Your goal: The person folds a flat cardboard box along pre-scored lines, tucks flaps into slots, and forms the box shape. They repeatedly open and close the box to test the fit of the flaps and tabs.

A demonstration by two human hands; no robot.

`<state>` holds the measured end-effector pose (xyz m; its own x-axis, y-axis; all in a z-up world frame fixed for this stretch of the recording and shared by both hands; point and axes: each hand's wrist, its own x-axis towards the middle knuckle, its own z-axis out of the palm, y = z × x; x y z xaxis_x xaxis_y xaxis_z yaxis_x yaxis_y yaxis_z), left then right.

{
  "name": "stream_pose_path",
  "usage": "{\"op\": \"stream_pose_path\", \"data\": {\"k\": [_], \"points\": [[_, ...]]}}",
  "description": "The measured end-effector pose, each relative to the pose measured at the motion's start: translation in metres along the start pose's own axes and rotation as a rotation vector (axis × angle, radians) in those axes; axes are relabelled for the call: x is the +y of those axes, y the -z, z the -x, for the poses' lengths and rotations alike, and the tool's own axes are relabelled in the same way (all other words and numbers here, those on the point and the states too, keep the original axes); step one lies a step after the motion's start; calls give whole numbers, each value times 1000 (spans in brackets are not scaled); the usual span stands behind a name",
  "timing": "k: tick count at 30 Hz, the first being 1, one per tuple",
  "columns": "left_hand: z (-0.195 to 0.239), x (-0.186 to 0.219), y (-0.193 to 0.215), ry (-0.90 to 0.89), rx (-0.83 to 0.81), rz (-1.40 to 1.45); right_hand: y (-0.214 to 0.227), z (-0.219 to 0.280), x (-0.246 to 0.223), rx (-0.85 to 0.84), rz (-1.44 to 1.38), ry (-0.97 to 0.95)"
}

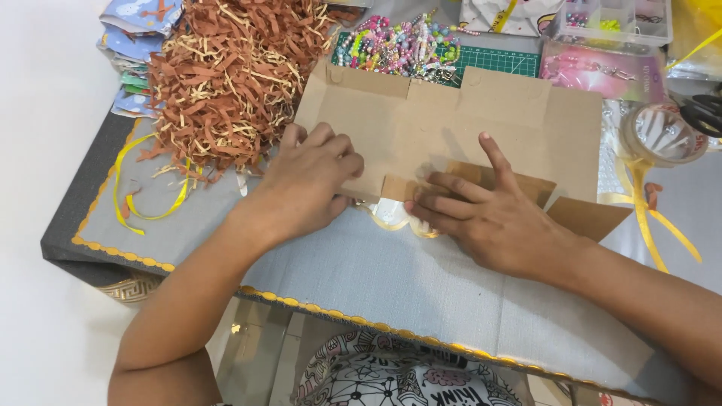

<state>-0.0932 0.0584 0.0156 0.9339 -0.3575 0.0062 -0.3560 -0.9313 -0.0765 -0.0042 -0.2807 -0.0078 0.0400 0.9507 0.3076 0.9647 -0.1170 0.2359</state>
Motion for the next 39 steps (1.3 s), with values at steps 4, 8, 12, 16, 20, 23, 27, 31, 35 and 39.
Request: {"op": "stream_pose_path", "data": {"k": [4,8,12,16,20,23,27,31,35,39], "points": [[9,17,-7,-56,172,57,23,-5,-2,-21,-103,53],[13,45,3,-91,49,194,25,-12,-9,84,-240,68],[14,48,-5,-38,-22,325,24,-20,-18,132,-173,50],[15,40,-15,34,145,561,8,-22,-17,101,-54,70],[14,31,-32,-220,293,232,4,-28,-21,32,-168,-30],[17,29,-20,-293,335,178,18,-36,-18,-47,-112,-11],[25,42,-18,-319,372,49,14,-35,-25,-36,-95,10],[38,61,-21,-211,425,-91,8,-32,-31,-17,-91,-27],[54,78,-25,-107,435,105,8,-27,-36,1,-75,-65],[56,59,-17,-76,377,210,5,-31,-35,17,-103,-34]]}}
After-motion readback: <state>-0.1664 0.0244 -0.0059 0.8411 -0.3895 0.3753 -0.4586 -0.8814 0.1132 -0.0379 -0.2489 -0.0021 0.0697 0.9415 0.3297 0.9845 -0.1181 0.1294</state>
